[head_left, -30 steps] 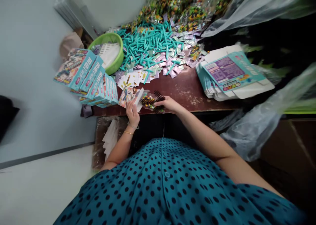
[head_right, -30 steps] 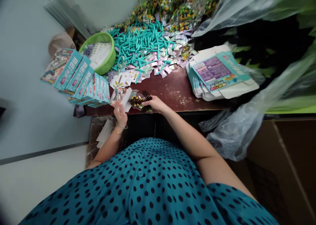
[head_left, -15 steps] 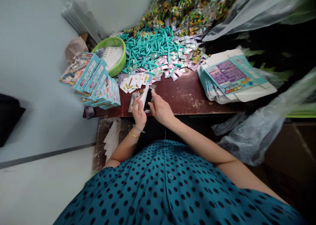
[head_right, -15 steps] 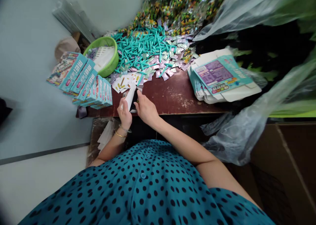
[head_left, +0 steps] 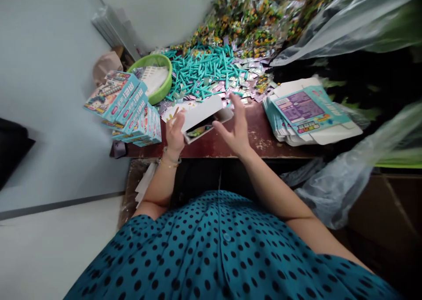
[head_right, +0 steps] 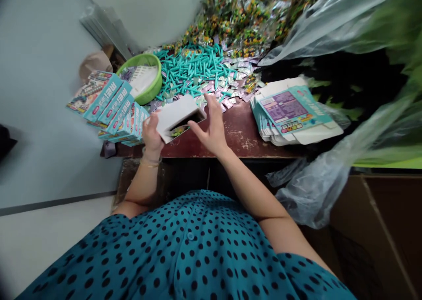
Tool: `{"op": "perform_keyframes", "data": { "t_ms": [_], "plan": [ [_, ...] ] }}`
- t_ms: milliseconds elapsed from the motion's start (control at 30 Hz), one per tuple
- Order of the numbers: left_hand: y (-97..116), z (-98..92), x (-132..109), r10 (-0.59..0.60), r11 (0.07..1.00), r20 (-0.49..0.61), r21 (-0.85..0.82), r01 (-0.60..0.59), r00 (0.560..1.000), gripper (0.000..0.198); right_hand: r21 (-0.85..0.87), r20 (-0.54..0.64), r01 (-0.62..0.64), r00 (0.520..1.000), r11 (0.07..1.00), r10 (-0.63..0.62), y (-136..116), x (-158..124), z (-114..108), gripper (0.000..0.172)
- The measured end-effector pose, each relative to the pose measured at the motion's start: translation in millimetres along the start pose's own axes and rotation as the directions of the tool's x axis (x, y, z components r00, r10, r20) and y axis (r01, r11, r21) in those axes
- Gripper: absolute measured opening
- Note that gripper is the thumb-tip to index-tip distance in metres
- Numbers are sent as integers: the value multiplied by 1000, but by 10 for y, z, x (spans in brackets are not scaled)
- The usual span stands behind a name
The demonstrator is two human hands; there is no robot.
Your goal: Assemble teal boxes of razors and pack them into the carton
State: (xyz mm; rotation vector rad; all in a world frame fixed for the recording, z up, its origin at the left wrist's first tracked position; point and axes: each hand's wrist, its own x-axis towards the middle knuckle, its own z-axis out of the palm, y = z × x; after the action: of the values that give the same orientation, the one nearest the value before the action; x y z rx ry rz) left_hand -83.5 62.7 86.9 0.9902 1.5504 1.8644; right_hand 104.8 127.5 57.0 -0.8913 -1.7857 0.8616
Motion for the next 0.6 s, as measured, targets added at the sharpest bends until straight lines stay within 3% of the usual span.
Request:
{"op": "perform_keyframes", "data": {
  "t_ms": [67, 133, 233, 367, 500, 567, 600],
  "plan": [
    [-205, 68, -2, -39, 999, 1, -27, 39, 999, 54, 102, 23, -114, 993, 988, 112, 171, -13, 138, 65],
    [-422, 121, -78, -103, 991, -76, -93, 96, 992, 63, 145, 38, -197, 980, 970, 194, 284, -22, 281, 63],
    [-613, 114, -194, -185, 962, -77, -217, 165, 980, 67, 171, 33, -216, 976, 961, 214, 304, -10, 376, 72],
    [-560, 11, -144, -263, 927, -9, -278, 250, 965, 48, 347, 181, -312, 948, 884, 264, 261, 115, 203, 72],
    [-478, -26, 9, -351, 890, 152, -254, 379, 924, 42, 425, 470, -558, 809, 713, 353, 349, 377, -14, 49],
    [-478, -52, 66, -365, 886, 192, -229, 404, 911, 43, 379, 530, -580, 775, 721, 344, 353, 515, -17, 34],
    [-475, -82, 87, -374, 887, 192, -212, 410, 907, 42, 339, 511, -537, 795, 773, 328, 318, 577, 3, 27]
  ]
}}
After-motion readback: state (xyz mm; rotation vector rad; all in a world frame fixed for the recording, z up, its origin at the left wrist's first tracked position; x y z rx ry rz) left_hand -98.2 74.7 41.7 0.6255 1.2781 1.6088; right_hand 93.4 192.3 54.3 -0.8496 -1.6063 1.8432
